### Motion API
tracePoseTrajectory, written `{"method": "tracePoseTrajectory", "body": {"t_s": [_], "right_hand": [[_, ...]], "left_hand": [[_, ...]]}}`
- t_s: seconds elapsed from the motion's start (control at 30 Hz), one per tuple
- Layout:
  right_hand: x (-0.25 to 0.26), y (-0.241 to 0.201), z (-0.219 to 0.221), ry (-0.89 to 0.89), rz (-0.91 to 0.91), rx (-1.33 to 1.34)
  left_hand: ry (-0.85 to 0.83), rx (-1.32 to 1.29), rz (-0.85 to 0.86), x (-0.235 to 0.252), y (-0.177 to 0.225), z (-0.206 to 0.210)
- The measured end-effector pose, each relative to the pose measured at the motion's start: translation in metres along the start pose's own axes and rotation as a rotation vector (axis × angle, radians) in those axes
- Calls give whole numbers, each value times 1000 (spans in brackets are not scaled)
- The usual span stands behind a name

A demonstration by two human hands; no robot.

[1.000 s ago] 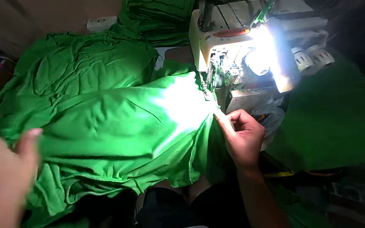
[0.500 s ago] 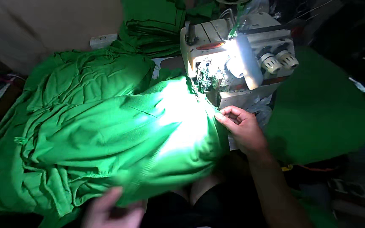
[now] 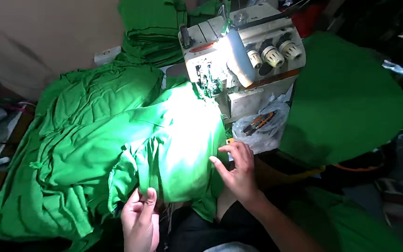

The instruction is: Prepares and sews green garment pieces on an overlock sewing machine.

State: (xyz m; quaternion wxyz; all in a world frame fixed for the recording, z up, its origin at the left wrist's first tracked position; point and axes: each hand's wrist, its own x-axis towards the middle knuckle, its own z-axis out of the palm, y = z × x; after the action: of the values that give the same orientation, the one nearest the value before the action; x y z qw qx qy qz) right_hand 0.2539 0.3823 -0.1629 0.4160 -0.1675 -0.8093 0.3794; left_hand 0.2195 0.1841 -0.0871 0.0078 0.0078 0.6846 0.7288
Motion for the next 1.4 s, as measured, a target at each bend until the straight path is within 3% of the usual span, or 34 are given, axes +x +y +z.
{"method": "tracePoseTrajectory", "body": {"t_s": [0.1,0.2,0.27,0.37,0.43,0.57,0.63,0.8,0.97,1.17,1.33,1.4], "right_hand": [[2,-2,11,-2,8,-26],[8,-5,8,-22,83,227],[13,-9,-6,-135,225,540],[26,-10,-34,-344,587,1117],[36,-8,-44,-443,717,1166],[38,-1,-29,-420,438,606],[34,3,-22,-394,367,525],[29,-1,-32,-390,403,687],[28,3,-52,-361,426,725],[36,4,-41,-530,358,707],[43,16,-40,-679,500,1320],[42,18,-42,-677,515,1355]], "left_hand": [[13,-6,10,0,5,-1],[64,-3,33,5,10,0],[104,-9,72,12,12,-2],[120,-15,130,21,11,-6],[130,-6,128,25,12,-3],[118,29,138,29,12,2],[103,55,167,30,12,2],[89,100,201,28,12,2],[-167,49,213,27,9,2],[-271,82,509,51,21,-21],[-408,186,569,51,43,-39],[-383,212,565,49,42,-38]]}}
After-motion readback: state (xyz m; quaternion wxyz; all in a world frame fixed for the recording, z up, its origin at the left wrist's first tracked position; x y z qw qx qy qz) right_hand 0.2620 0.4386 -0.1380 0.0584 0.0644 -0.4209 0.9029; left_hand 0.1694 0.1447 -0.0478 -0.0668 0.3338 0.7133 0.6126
